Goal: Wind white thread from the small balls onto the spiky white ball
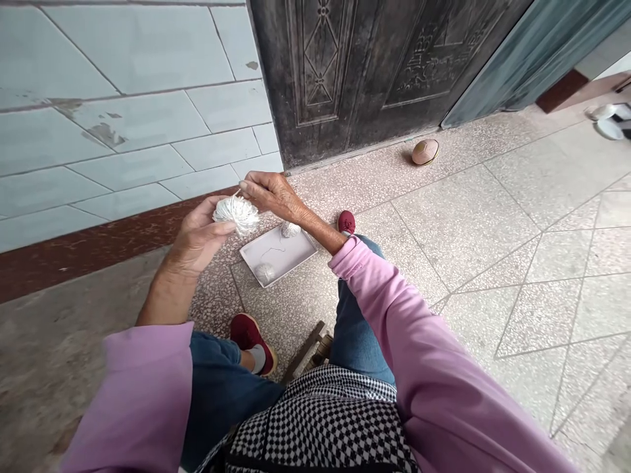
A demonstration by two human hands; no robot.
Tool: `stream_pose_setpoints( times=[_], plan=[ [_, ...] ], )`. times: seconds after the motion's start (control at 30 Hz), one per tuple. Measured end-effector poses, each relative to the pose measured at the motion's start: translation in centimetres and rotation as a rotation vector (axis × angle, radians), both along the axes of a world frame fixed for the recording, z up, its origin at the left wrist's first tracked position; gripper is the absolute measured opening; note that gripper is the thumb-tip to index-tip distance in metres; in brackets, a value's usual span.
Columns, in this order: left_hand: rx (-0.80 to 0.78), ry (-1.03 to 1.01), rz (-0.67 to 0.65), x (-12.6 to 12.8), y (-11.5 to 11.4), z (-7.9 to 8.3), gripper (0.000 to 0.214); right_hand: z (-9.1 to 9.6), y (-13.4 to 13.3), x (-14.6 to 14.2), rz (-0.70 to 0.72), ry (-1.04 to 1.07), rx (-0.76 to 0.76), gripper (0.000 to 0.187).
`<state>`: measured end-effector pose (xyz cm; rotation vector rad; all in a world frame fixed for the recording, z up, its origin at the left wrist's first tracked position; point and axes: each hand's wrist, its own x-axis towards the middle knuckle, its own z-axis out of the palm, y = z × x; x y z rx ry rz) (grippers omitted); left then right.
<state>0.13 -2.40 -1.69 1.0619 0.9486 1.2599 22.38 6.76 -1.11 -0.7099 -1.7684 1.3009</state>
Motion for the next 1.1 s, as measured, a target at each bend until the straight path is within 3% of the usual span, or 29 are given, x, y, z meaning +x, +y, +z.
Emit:
stream_pose_setpoints(
  times=[0.17,0.37,0.5,0.67,0.8,0.9,1.0,1.1],
  plan=[
    [0.006,-0.039,0.059,-0.2,0.3,-0.2,0.072,-0.1,-0.5,-0.9,0.019,-0.109,-0.012,0.063],
    [-0.018,-0.092,0.115,0.0,0.5,0.0,0.067,0.3,-0.8,-1.3,-0.004,-0.220,-0.011,0.030],
    [0.029,-0.111,0.170,-0.3,1.1,-0.6,0.063,0.4,-1.5,-2.0,0.006,-0.377,0.034,0.033],
    [0.047,-0.062,0.332,-2.0,2.5,-2.9,0.075,0.5,-3.2,-2.8,0.098,-0.492,0.047,0.042],
    [0.081,0.024,0.429,-2.9,3.3,-4.3,0.078,0.8,-4.2,-2.3,0.252,-0.431,0.097,0.039],
    [0.123,0.133,0.479,-2.2,3.2,-4.1,0.078,1.0,-3.8,-1.4,0.262,-0.282,0.107,0.034],
    [0.093,0.204,0.391,-0.9,2.4,-2.9,0.074,0.9,-2.3,-0.4,0.162,-0.115,0.098,0.041],
    [0.020,0.157,0.213,-0.1,1.1,-1.3,0.072,0.5,-0.6,0.4,0.053,-0.026,0.033,0.058]
  ],
)
